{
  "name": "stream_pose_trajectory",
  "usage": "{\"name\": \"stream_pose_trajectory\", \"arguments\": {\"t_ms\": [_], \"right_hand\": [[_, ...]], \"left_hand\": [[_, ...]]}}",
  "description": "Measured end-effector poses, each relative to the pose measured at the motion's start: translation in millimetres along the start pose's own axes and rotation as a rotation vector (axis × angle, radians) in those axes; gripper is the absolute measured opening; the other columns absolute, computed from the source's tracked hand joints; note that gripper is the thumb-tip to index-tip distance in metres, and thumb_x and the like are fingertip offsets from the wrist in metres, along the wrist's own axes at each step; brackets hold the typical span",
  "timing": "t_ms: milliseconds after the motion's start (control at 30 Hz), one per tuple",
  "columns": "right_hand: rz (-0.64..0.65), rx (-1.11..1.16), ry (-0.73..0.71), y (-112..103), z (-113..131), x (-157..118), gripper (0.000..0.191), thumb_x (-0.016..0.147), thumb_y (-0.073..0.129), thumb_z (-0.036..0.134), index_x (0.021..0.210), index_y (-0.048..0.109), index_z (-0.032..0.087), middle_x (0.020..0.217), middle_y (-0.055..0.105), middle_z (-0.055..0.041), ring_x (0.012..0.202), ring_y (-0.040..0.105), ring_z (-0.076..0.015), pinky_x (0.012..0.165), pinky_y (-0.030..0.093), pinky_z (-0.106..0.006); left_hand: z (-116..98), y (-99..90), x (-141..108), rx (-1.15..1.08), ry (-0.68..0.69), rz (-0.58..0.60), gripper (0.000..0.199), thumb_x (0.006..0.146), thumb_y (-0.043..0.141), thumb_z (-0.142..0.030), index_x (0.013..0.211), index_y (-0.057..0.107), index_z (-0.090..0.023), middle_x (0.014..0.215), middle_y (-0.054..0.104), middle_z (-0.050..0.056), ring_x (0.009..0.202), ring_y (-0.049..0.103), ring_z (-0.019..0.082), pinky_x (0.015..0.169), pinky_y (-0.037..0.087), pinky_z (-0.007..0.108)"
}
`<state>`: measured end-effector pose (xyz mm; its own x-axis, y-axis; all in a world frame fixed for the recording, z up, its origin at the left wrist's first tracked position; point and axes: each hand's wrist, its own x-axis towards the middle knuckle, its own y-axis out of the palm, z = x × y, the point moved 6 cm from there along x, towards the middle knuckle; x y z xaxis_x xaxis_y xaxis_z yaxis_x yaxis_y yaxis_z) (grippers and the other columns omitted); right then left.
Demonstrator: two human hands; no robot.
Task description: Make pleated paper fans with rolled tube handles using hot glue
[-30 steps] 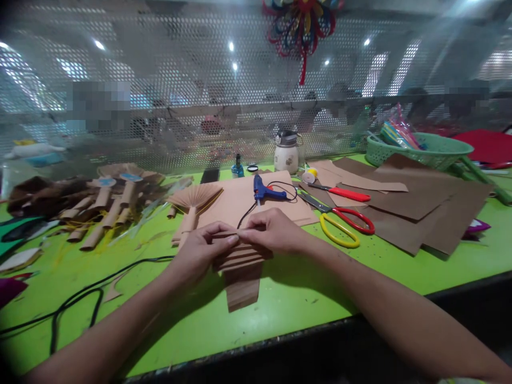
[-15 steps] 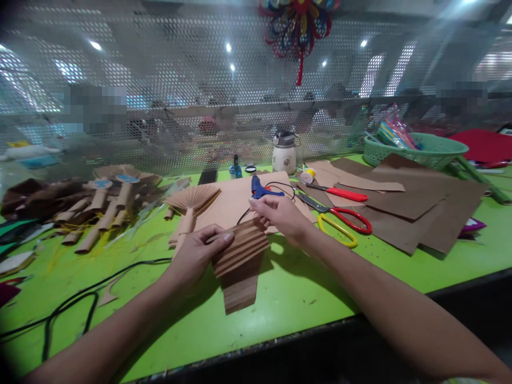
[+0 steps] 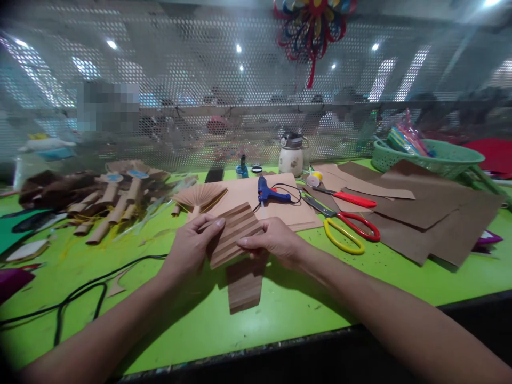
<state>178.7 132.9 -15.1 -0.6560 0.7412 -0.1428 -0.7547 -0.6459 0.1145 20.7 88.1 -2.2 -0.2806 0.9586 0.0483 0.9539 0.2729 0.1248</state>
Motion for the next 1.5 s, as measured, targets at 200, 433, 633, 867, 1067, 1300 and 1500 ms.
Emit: {"name": "stream_pose_trajectory", "arguments": {"t_ms": [200, 433, 633, 867, 1067, 1300, 1500], "right_hand": [[0.019, 0.012, 0.023, 4.0, -0.7, -1.2, 0.033, 0.059, 0.086, 0.036, 0.067, 0.067, 0.011, 0.062, 0.064, -0.0027, 0.050, 0.051, -0.0090, 0.049, 0.035, -0.024], [0.026, 0.007, 0.031, 3.6, 2.5, -4.0, 0.030, 0.059, 0.086, 0.033, 0.066, 0.067, 0.011, 0.060, 0.064, -0.0020, 0.049, 0.051, -0.0088, 0.050, 0.038, -0.023], [0.060, 0.022, 0.009, 3.2, 6.4, -6.1, 0.027, 0.060, 0.086, 0.031, 0.067, 0.068, 0.012, 0.063, 0.064, -0.0014, 0.051, 0.052, -0.0089, 0.052, 0.040, -0.024], [0.102, -0.027, 0.015, 0.4, 3.3, -4.0, 0.027, 0.062, 0.085, 0.032, 0.071, 0.070, 0.012, 0.063, 0.066, -0.0031, 0.053, 0.056, -0.0108, 0.053, 0.042, -0.025], [0.121, -0.025, -0.001, -0.9, 5.4, -4.5, 0.024, 0.066, 0.083, 0.030, 0.076, 0.070, 0.013, 0.066, 0.066, -0.0027, 0.057, 0.057, -0.0114, 0.054, 0.044, -0.025], [0.129, 0.064, -0.001, 1.0, 7.9, -5.4, 0.027, 0.074, 0.079, 0.036, 0.081, 0.069, 0.013, 0.074, 0.065, -0.0037, 0.060, 0.058, -0.0108, 0.053, 0.048, -0.024], [0.094, 0.045, -0.015, 0.4, 4.8, -2.4, 0.029, 0.071, 0.081, 0.037, 0.074, 0.069, 0.011, 0.068, 0.066, -0.0033, 0.055, 0.058, -0.0092, 0.052, 0.047, -0.022]], "left_hand": [[-3.4, -3.0, 0.3, 0.004, 0.019, -0.049, 0.027, 0.072, 0.077, -0.038, 0.073, 0.061, -0.016, 0.070, 0.067, 0.001, 0.064, 0.062, 0.016, 0.060, 0.052, 0.027], [-2.5, -3.3, 0.4, -0.009, -0.007, -0.051, 0.028, 0.072, 0.076, -0.039, 0.072, 0.058, -0.017, 0.070, 0.066, 0.001, 0.063, 0.062, 0.016, 0.060, 0.051, 0.028], [-6.0, -2.4, 0.4, -0.024, -0.004, -0.045, 0.028, 0.071, 0.076, -0.039, 0.072, 0.059, -0.016, 0.066, 0.063, -0.001, 0.060, 0.060, 0.015, 0.057, 0.050, 0.026], [-5.4, -7.5, 6.0, -0.094, 0.001, -0.055, 0.032, 0.064, 0.082, -0.040, 0.072, 0.060, -0.017, 0.066, 0.067, -0.002, 0.062, 0.062, 0.015, 0.062, 0.051, 0.026], [-2.1, -7.6, 7.9, -0.121, -0.019, -0.021, 0.031, 0.066, 0.081, -0.038, 0.073, 0.060, -0.018, 0.068, 0.068, -0.002, 0.065, 0.064, 0.015, 0.065, 0.050, 0.026], [-1.4, -6.0, 6.3, -0.116, -0.010, -0.020, 0.029, 0.072, 0.077, -0.039, 0.073, 0.059, -0.017, 0.069, 0.068, -0.001, 0.063, 0.064, 0.015, 0.061, 0.050, 0.026], [-1.3, -4.3, 4.8, -0.123, -0.043, -0.024, 0.028, 0.071, 0.078, -0.037, 0.072, 0.058, -0.017, 0.067, 0.067, -0.001, 0.061, 0.063, 0.015, 0.061, 0.051, 0.027]]}}
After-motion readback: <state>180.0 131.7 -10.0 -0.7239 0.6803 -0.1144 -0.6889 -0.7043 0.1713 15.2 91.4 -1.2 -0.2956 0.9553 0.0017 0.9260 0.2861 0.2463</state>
